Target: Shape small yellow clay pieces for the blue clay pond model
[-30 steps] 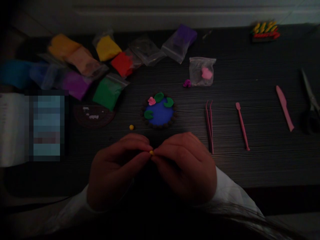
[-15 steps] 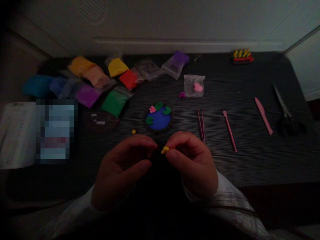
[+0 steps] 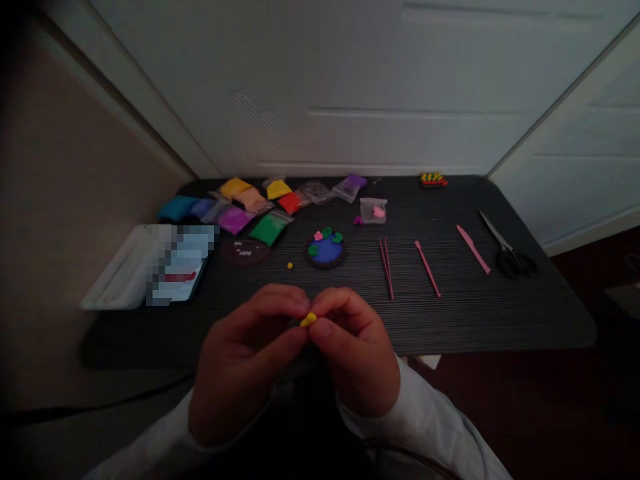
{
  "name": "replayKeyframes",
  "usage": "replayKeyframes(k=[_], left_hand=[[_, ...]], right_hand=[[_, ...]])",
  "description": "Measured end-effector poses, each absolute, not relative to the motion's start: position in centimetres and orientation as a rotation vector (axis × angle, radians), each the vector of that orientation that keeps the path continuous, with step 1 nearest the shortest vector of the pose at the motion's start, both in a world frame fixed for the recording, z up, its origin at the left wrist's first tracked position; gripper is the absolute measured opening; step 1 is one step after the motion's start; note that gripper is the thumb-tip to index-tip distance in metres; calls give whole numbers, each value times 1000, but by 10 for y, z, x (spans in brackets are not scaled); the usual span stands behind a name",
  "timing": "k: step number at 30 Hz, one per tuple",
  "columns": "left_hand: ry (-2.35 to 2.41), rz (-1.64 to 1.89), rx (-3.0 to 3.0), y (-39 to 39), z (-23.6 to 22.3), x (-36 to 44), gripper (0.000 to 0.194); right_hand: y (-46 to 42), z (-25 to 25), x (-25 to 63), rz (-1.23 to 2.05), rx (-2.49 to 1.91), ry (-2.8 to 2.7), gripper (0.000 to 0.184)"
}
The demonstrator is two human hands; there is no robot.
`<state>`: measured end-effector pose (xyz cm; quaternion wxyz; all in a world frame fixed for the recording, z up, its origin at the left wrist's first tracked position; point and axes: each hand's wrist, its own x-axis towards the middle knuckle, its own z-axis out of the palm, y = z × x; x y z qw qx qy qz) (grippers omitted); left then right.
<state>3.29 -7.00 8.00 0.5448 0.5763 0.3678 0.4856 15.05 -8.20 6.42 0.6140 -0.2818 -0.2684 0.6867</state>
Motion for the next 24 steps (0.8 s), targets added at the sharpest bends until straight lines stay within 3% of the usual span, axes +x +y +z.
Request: replayKeyframes(k=[12,24], left_hand=[[483,1049,833,-130,119,27,7],[551,1095,977,-134,131,22,7]], right_hand=[[-143,97,157,1167,-609,-1078,12],[-152,122,159,651,-704,-1436,22]])
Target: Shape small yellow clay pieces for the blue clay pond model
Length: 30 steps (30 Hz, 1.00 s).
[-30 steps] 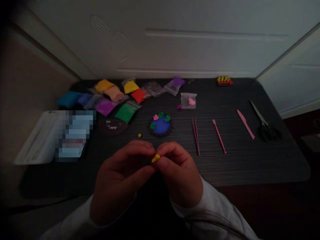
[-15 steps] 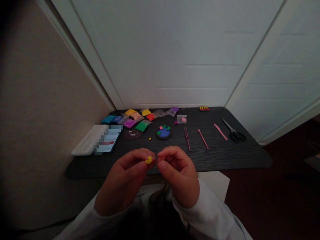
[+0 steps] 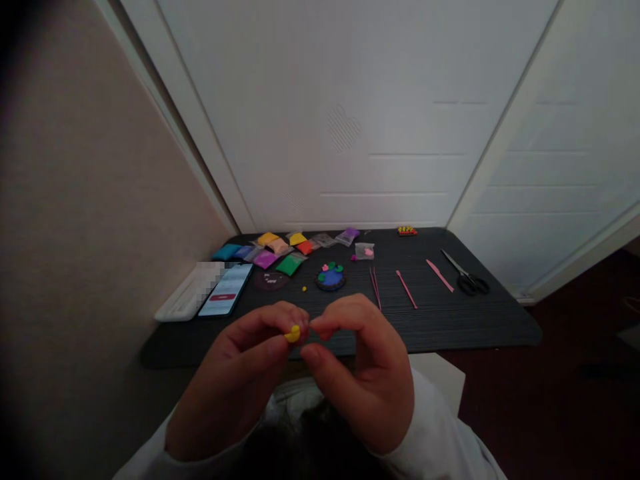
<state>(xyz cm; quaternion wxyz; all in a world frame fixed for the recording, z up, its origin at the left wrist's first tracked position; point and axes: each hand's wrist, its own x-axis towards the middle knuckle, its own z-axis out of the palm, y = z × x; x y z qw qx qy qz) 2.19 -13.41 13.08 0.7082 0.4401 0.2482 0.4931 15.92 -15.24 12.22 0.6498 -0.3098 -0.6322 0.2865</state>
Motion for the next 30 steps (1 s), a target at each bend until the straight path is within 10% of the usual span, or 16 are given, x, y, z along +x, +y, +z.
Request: replayKeyframes(k=[30], left_hand=[[655,1170,949,-133,117,24,14]], right_hand=[[-143,102,162,611,-769,-1484,27]])
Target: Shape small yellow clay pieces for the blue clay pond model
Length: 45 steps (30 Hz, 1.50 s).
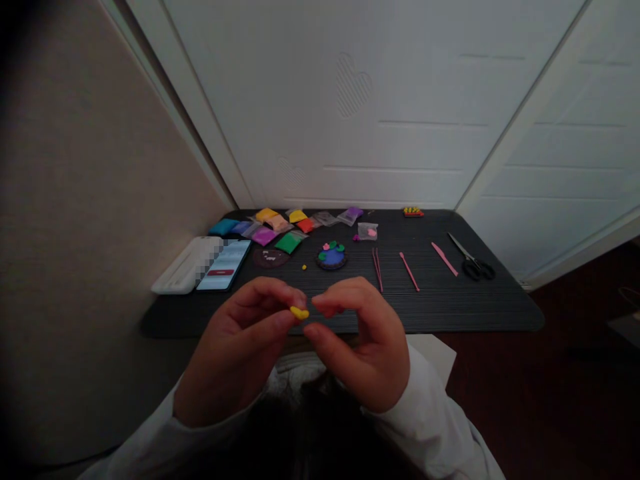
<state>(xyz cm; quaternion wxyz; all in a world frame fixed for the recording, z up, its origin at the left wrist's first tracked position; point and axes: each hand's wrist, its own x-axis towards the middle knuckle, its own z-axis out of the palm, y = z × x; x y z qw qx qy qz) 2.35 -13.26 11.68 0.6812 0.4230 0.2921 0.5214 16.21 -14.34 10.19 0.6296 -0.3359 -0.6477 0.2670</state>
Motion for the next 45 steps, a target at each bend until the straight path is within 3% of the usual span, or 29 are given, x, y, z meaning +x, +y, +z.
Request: replayKeyframes(k=[19,45], left_hand=[[565,1039,1094,-131,116,17,11],[746,1181,1553,-132,123,12,12]], right_hand=[[-148,106,166,606,-779,-1543,19],[-150,105,163,605,-792,-1548,22]])
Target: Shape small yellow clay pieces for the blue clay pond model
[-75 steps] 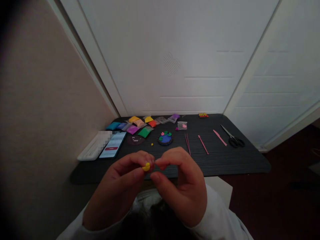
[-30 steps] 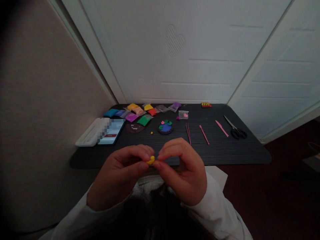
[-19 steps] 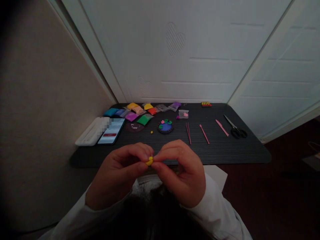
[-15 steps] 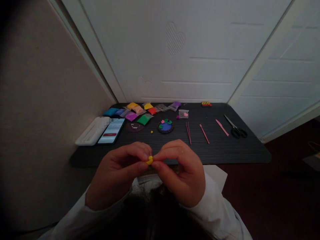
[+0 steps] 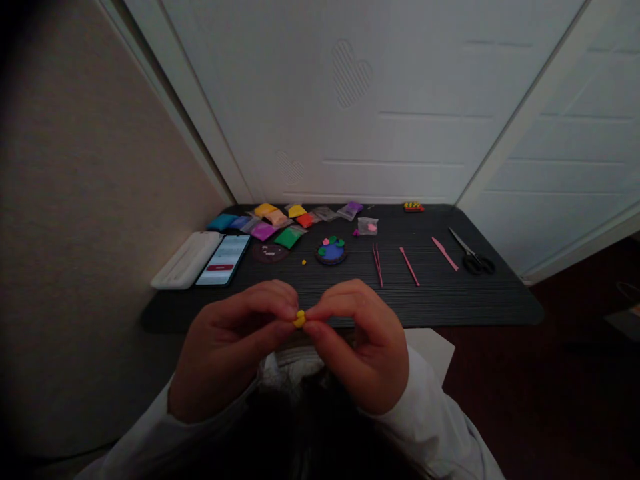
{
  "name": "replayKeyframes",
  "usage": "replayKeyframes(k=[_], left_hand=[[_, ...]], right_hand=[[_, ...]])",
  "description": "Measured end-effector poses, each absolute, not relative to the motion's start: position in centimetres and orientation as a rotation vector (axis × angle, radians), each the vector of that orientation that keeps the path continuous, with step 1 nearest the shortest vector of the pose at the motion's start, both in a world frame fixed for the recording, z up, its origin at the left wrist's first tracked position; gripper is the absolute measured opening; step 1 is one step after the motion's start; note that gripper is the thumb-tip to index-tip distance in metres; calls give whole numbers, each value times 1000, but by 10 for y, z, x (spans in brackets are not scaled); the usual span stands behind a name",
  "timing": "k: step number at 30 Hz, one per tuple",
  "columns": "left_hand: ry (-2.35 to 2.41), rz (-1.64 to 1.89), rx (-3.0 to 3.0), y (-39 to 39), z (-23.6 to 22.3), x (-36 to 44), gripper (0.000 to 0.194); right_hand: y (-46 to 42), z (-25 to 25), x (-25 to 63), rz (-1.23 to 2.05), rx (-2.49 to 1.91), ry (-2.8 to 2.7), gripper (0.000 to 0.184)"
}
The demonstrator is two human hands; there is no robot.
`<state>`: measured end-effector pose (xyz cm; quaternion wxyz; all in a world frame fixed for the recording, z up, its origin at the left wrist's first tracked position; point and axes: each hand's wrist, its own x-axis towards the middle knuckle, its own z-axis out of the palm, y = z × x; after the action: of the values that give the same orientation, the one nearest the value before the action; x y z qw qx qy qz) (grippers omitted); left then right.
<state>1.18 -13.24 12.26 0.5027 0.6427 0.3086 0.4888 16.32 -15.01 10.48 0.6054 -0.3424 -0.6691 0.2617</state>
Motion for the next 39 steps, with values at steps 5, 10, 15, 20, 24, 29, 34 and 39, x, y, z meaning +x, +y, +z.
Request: replayKeyframes(k=[5,10,15,20,24,29,34,39], left_hand=[[773,1185,1590,-133,120,12,11],[771,1179,1627,-133,118,11,10],[776,1187,1643,-134,117,11,9],[772,1190,1647,-134,117,11,9],[769,1223,1612,-134,116,13,9],[757,1232,1617,-133,116,13,11],[741,1236,1642,-133,116,12,12],[727,1232,1613,-133,116,11,11]], right_hand=[[-151,104,163,584,-787,-1553,23],[-151,102,161,534,-768,-1537,24],[-150,100,159,547,-765,-1517,24],[-151,100,159,563,-759,-1501,23],[-152,101,159,598,-765,-1497,21],[-151,101,159,627,-769,-1491,21],[-152,101,160,680,-778,-1487,20],[-148,98,157,859,-715,-1316,12]])
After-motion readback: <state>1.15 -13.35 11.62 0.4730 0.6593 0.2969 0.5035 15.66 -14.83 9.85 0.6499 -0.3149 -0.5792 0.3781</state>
